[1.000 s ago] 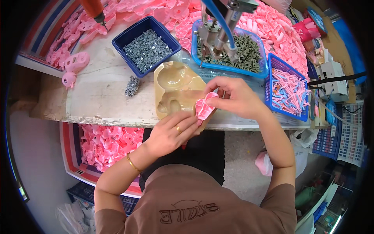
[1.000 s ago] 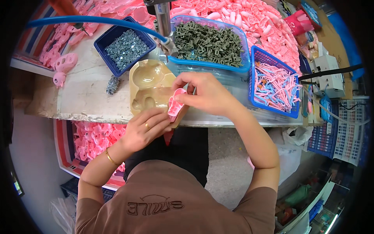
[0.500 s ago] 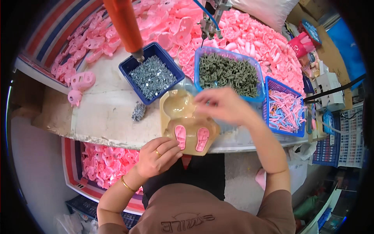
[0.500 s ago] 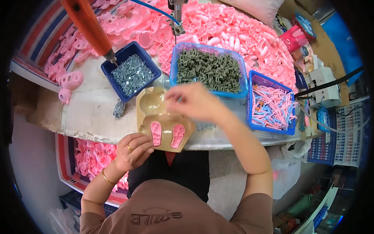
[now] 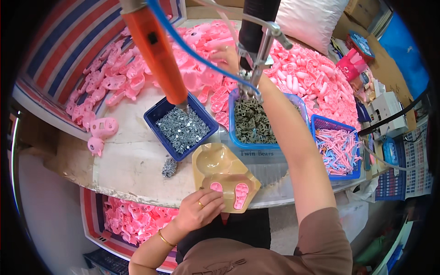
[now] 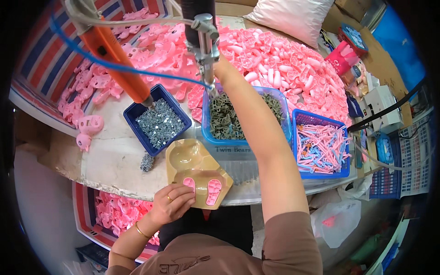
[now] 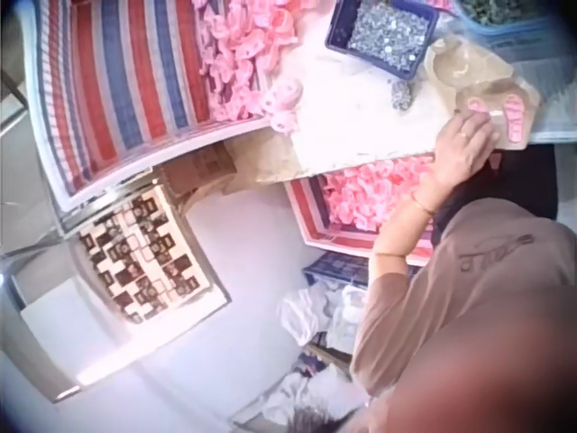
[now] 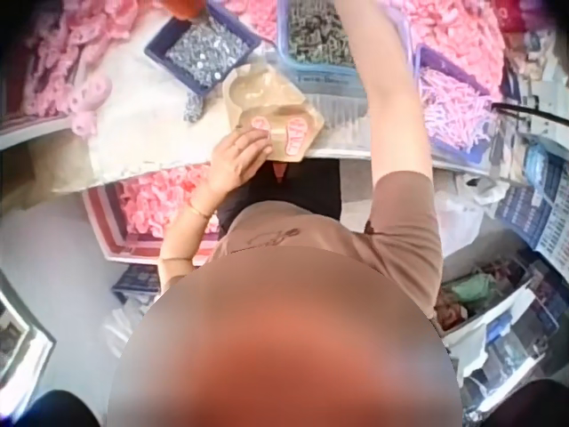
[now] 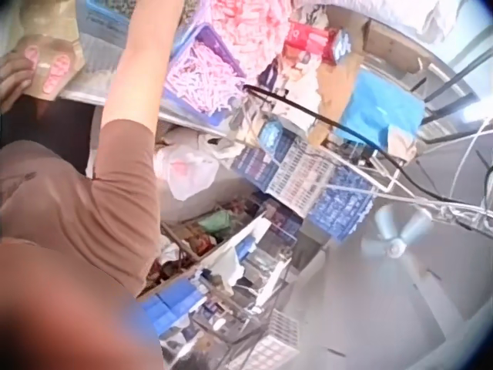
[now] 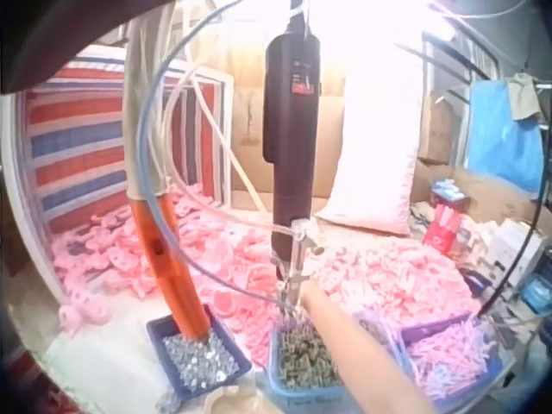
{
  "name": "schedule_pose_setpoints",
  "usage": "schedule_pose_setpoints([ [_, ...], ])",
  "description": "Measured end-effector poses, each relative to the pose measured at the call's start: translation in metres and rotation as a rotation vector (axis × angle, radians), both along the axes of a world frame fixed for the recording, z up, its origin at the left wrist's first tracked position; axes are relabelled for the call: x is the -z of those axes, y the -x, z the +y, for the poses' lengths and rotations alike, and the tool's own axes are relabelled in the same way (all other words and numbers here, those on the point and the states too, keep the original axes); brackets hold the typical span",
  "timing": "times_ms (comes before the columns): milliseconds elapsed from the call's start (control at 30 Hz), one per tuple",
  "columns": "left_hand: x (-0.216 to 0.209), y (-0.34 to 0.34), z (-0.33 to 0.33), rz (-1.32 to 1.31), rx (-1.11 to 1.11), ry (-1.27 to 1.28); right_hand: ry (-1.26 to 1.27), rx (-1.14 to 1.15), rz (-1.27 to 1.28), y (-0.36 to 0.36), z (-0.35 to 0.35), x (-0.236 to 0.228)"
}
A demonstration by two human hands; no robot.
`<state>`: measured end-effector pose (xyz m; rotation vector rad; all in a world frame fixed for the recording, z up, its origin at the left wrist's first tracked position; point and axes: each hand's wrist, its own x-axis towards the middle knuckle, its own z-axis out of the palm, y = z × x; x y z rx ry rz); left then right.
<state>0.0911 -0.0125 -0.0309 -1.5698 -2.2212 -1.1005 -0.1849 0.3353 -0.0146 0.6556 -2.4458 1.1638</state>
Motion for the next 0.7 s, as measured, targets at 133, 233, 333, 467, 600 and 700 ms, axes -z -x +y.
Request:
schedule_pose_setpoints([
  [133, 0.000, -0.004, -0.002, -0.018, -0.007, -0.008, 0.435, 0.148, 0.010, -0.030, 0.020, -0.013],
  [233, -0.001, -0.008, -0.006, -0.016, -0.029, -0.004, -0.132, 0.550, -0.070, -0.103, 0.037, -0.067],
  [333, 0.001, -0.012, -0.008, 0.000, -0.042, 0.041, -0.181, 0.646, -0.237, -0.179, 0.065, -0.079],
  [467, 0.007, -0.017, -0.016, 0.037, -0.021, 0.151, 0.083, 0.600, -0.347, -0.281, 0.031, -0.068],
  [600, 0.001, -0.023, -0.021, 0.133, -0.048, 0.201, -0.056, 0.470, -0.423, -0.362, -0.021, -0.067],
  [700, 0.005, -0.027, -0.025, 0.176, -0.048, 0.165, -0.111, 0.418, -0.420, -0.384, -0.064, -0.060],
])
